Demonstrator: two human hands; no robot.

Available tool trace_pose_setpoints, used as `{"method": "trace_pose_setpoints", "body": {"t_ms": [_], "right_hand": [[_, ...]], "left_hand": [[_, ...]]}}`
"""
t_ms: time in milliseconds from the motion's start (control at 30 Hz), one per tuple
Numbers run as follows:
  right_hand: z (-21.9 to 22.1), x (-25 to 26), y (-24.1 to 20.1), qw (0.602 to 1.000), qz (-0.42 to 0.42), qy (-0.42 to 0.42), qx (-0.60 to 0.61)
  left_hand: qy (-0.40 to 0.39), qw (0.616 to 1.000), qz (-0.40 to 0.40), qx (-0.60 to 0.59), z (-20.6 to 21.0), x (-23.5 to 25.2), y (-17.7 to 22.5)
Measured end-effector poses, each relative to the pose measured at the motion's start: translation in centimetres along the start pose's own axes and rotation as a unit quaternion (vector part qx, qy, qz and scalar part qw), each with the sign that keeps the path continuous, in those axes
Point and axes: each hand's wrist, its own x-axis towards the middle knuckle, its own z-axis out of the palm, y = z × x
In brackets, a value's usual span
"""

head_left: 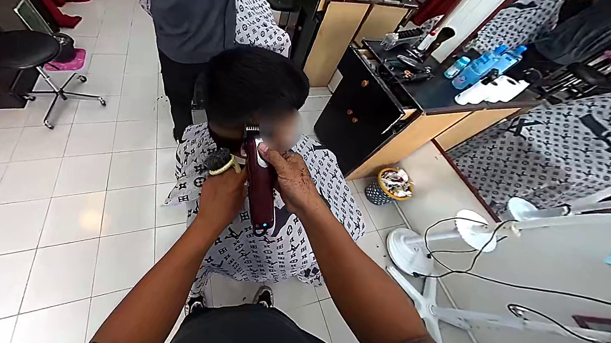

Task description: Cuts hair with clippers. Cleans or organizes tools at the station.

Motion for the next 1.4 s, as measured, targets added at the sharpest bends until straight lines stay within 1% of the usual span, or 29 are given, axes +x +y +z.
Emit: {"method": "trace_pose_setpoints", "body": {"t_ms": [100,233,367,533,667,767,867,967,1100,1233,1333,1367,1400], "right_hand": [[-0.2,0.0,0.0,0.999,0.029,-0.015,-0.008],[-0.1,0.0,0.1,0.999,-0.022,-0.006,0.030],[-0.6,0.2,0.2,0.999,0.027,-0.028,0.018],[-0.5,0.0,-0.2,0.998,0.002,-0.021,0.065],[-1.2,0.1,-0.1,0.996,0.034,-0.041,0.065],[-1.2,-0.1,-0.6,0.996,0.022,-0.032,0.083],[-1.5,-0.1,-0.6,0.996,0.031,-0.044,0.072],[-1.9,0.0,-0.7,0.994,0.050,-0.056,0.077],[-2.0,-0.2,-1.1,0.997,0.023,-0.046,0.057],[-2.4,0.2,-0.8,0.997,0.027,-0.061,0.035],[-2.1,0.3,-0.7,0.999,-0.010,-0.042,0.011],[-2.1,0.3,-0.6,0.999,-0.011,-0.040,-0.002],[-2.2,0.4,-0.6,0.999,0.000,-0.043,-0.013]], "left_hand": [[-0.015,1.000,-0.002,-0.001,-0.1,0.1,-0.1],[-0.002,1.000,0.001,-0.021,0.0,0.2,-0.1],[-0.009,1.000,0.001,-0.002,0.3,0.2,-0.5],[0.008,1.000,0.006,-0.001,0.4,0.1,-0.3],[0.006,1.000,0.004,0.021,0.5,0.2,-0.2],[0.005,1.000,-0.002,0.018,0.4,0.1,0.1],[-0.001,1.000,-0.004,0.028,0.5,0.1,0.0],[-0.030,0.998,-0.021,0.041,0.3,0.3,0.3],[-0.020,0.999,-0.015,0.048,0.6,0.2,0.1],[-0.043,0.998,-0.032,0.039,0.2,0.3,0.5],[-0.020,0.999,-0.022,0.043,0.5,0.2,0.4],[-0.010,0.999,-0.016,0.045,0.6,0.1,0.3],[-0.016,0.999,-0.018,0.043,0.6,0.1,0.3]]}}
